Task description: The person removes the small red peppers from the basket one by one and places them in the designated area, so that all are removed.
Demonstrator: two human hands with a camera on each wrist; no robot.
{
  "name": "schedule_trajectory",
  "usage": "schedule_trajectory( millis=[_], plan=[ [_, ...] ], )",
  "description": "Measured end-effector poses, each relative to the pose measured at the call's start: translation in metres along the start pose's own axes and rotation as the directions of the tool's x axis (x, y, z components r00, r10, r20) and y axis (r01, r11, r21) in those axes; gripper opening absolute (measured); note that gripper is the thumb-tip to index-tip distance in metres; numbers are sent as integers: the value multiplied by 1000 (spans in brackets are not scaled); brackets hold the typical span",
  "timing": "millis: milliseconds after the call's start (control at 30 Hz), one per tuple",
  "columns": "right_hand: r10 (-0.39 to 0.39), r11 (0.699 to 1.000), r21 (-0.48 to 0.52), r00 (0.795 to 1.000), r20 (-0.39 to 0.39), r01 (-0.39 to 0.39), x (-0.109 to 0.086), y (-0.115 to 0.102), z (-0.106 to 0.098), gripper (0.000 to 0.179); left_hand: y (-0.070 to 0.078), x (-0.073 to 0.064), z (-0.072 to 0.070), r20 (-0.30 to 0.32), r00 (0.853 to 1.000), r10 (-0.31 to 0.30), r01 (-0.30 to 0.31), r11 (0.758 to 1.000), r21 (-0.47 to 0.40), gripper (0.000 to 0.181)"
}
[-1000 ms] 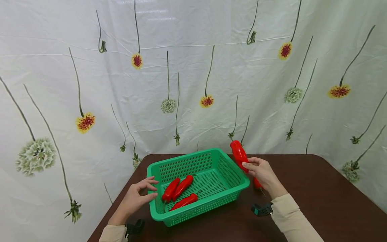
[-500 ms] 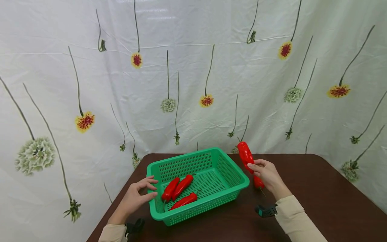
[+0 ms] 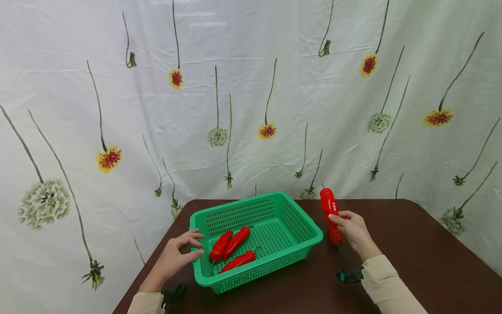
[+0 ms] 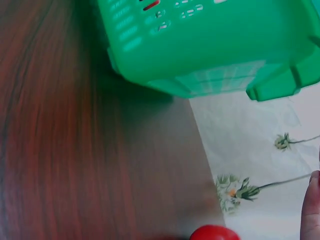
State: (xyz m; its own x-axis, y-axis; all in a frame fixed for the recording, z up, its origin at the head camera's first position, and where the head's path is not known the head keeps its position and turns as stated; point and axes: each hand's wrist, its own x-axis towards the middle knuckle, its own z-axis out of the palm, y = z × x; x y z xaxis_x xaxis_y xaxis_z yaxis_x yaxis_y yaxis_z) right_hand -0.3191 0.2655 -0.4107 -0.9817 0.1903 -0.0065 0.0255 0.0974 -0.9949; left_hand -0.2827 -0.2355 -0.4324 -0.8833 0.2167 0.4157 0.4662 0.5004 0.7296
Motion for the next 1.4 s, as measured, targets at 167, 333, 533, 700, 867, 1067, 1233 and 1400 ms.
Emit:
schedule_trajectory(
  millis=[167,333,533,700,867,1067,1233,1400],
  plan=[
    [14,999,-33,1000,-27,-15,0,5,-7,47,0,1,0,-3,1000,8,-8,1000,-6,9],
    [30,997,-70,999,-41,-33,0,13,-16,49,-1,0,1,-6,1000,7,-7,1000,12,8],
    [26,996,-83,999,-36,-29,-1,18,-27,51,-1,1,0,-11,1000,-7,8,1000,20,8],
    [33,993,-109,998,-54,-39,-1,23,-35,52,0,1,-1,-6,1000,-9,9,1000,6,7],
    [59,989,-134,996,-74,-68,-1,30,-40,51,2,-1,-1,-2,1000,15,-15,1000,7,5],
    [60,984,-164,995,-80,-72,1,37,-44,51,-1,-1,0,0,999,49,-49,998,-27,6],
    [68,984,-160,994,-90,-82,2,41,-47,48,-4,1,0,-1,999,52,-52,997,-50,5],
    [78,985,-148,992,-98,-92,2,44,-49,46,-2,-1,0,3,999,48,-48,998,-43,5]
  ],
)
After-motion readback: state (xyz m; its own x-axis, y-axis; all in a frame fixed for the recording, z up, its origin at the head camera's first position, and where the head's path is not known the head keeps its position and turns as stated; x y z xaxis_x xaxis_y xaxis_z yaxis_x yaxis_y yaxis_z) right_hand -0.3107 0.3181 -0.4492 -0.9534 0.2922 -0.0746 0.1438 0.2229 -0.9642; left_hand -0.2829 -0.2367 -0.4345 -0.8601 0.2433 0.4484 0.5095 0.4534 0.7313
